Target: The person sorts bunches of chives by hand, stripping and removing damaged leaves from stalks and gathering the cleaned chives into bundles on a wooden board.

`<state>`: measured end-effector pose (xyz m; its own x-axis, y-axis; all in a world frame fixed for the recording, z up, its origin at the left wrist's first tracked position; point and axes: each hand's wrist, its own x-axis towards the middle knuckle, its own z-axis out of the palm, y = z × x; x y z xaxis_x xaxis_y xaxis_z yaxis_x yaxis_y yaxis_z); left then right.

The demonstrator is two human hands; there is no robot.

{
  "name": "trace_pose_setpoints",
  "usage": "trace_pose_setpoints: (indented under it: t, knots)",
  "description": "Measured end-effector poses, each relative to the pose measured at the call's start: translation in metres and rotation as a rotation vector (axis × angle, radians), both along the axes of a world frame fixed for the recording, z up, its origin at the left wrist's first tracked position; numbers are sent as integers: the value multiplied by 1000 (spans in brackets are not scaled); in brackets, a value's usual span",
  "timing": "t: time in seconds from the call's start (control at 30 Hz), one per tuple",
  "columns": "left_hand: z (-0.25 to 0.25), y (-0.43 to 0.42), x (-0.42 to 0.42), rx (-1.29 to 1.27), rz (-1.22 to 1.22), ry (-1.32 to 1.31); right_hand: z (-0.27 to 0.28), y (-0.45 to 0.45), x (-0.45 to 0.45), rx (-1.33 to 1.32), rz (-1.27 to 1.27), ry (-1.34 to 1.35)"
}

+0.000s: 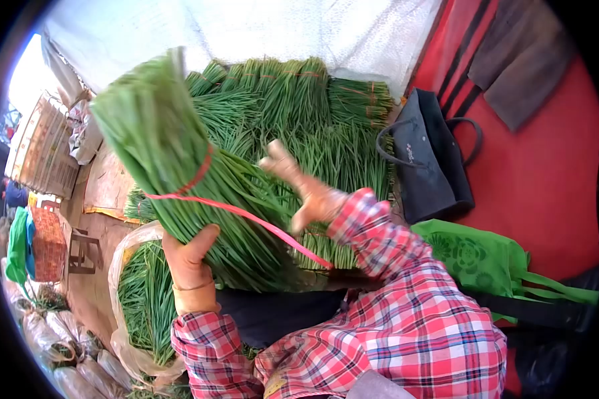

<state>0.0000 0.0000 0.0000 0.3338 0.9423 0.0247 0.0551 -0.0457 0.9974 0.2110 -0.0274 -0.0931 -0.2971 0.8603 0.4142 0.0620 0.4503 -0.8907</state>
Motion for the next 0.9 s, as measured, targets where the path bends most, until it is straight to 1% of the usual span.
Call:
trace_pose_setpoints:
  t: [0.03, 0.07, 0.1, 0.17, 0.2, 0.23, 0.27, 0.3, 0.33, 0.37, 0.4, 0.43, 0.47, 0.5, 0.53, 0.57, 0.6, 0.63, 0.67, 0.7, 0.73, 0.77, 0.8, 0.83, 0.87, 0.9]
  knots:
    - [4, 1, 2, -71, 30, -153, 1, 2, -3, 6, -2, 12]
    - [8, 1, 3, -140, 61, -303, -3, -3, -34, -128, 128, 217]
    - [-13, -18, 37, -200, 58, -383, -12, -23, -32, -296, 196, 305]
    - [-5, -18, 35, -354, 160, -531, -18, -49, -45, -602, 262, 455]
    - [-5, -10, 31, -290, 190, -453, -18, -44, -65, -670, 250, 551]
    - [-2, -9, 29, -243, 196, -386, -15, -45, -81, -718, 154, 683]
    - [-12, -12, 27, -201, 228, -178, -16, -55, -88, -751, 143, 819]
    - [-34, -13, 29, -157, 257, 2, -19, -61, -85, -781, 124, 926]
    - [-52, -12, 38, 100, 247, 170, -23, -61, -77, -783, 124, 903]
    - [-59, -12, 37, 288, 149, 326, -30, -58, -70, -858, 42, 961]
    - [-58, -16, 34, 388, 84, 419, -35, -56, -63, -933, -42, 1019]
    - [-58, -21, 29, 485, 19, 509, -29, -52, -55, -908, -143, 1055]
    - [-60, -26, 19, 506, -20, 552, -22, -51, -41, -1026, -252, 920]
    - [-50, -27, 11, 412, -69, 517, -53, -48, -31, -996, -302, 865]
    - [-49, -30, -2, 361, -49, 507, -75, -47, -17, -986, -447, 675]
    - [-48, -31, -18, 311, -32, 496, -83, -49, 2, -1011, -489, 611]
    - [-44, -32, -35, 246, 0, 548, -67, -54, 15, -1011, -603, 646]
    - [-40, -33, -53, 175, 31, 600, -75, -54, 30, -1050, -626, 681]
    - [-36, -35, -70, 111, 92, 632, -87, -53, 42, -1025, -780, 638]
    - [-33, -37, -85, 47, 151, 669, -66, -48, 52, -1015, -868, 637]
    - [-32, -38, -99, -2, 205, 662, -91, -40, 74, -929, -868, 602]
    - [-30, -38, -111, -51, 260, 653, -100, -30, 100, -851, -751, 642]
    - [-26, -38, -118, -75, 277, 667, -109, -11, 126, -813, -850, 545]
    - [-28, -37, -127, -97, 306, 619, -103, 12, 147, -851, -1002, 556]
    - [-27, -36, -132, -89, 325, 621, -110, 37, 179, -746, -930, 571]
    - [-28, -37, -139, -83, 342, 615, -109, 64, 197, -604, -1049, 520]
